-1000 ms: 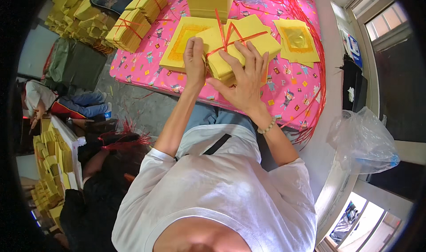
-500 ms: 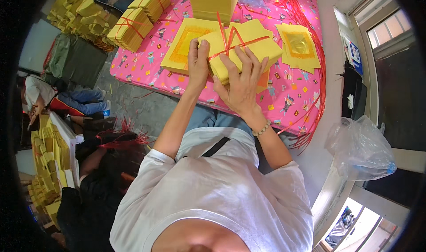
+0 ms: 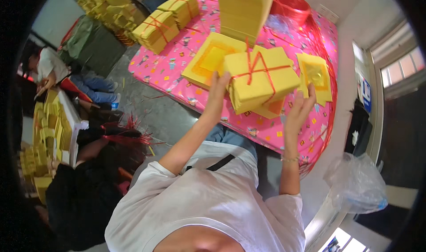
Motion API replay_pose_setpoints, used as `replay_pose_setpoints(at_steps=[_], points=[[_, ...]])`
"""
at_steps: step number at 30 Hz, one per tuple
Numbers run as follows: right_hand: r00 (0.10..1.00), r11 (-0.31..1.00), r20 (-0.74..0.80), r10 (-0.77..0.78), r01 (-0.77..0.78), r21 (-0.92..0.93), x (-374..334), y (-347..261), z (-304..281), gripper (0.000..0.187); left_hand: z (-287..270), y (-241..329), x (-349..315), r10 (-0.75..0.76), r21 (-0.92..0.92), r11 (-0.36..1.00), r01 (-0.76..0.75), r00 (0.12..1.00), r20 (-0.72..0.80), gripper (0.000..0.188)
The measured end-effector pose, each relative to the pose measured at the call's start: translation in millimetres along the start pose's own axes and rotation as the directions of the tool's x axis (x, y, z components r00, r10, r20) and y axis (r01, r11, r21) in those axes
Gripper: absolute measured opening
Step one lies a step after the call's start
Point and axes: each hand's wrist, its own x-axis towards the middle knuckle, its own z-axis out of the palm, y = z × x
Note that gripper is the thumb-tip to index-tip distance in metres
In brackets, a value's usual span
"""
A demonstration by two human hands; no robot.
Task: Counting yellow paper sheets into stacks and tying them with red string.
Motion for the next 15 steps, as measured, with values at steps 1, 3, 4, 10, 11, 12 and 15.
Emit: replay_pose_setpoints(at_steps=[1, 3, 4, 10, 11, 12, 15], points=[[0.981, 0.979, 0.105, 0.165, -0.176, 0.099, 7.2, 5.8, -4.4, 0.051, -1.8, 0.5, -2.4, -0.069, 0.043, 0.997, 0.067, 0.997, 0.045, 0.102], [0.923, 0.919, 0.252, 0.291, -0.343, 0.194, 12.9, 9.9, -2.3, 0.052, -10.0, -27.3, 5.9, -0.078, 0.116, 0.990, 0.079, 0.997, -0.013, 0.099], [0.870, 0.877, 0.323, 0.372, -0.443, 0.185, 11.0, 16.6, -3.9, 0.053, -6.9, -20.6, 5.5, -0.066, 0.117, 0.991, 0.068, 0.998, -0.020, 0.099], [0.888, 0.861, 0.349, 0.300, -0.410, 0.301, 1.2, -14.9, 18.7, 0.060, -6.4, 6.2, -1.9, -0.144, -0.078, 0.982, 0.170, 0.953, 0.268, 0.094], [0.886, 0.859, 0.360, 0.293, -0.410, 0.308, 2.7, -25.0, 22.4, 0.060, -9.0, 9.5, -3.7, -0.135, -0.079, 0.984, 0.160, 0.957, 0.257, 0.094], [0.904, 0.873, 0.355, 0.240, -0.361, 0.329, 4.5, -34.8, 25.8, 0.058, -11.5, 13.6, -6.0, -0.135, -0.162, 0.970, 0.182, 0.954, 0.268, 0.091], [0.918, 0.898, 0.382, 0.105, -0.252, 0.361, 10.5, -48.2, 38.9, 0.053, -23.7, 23.0, -3.3, -0.064, -0.291, 0.946, 0.141, 0.964, 0.258, 0.084]])
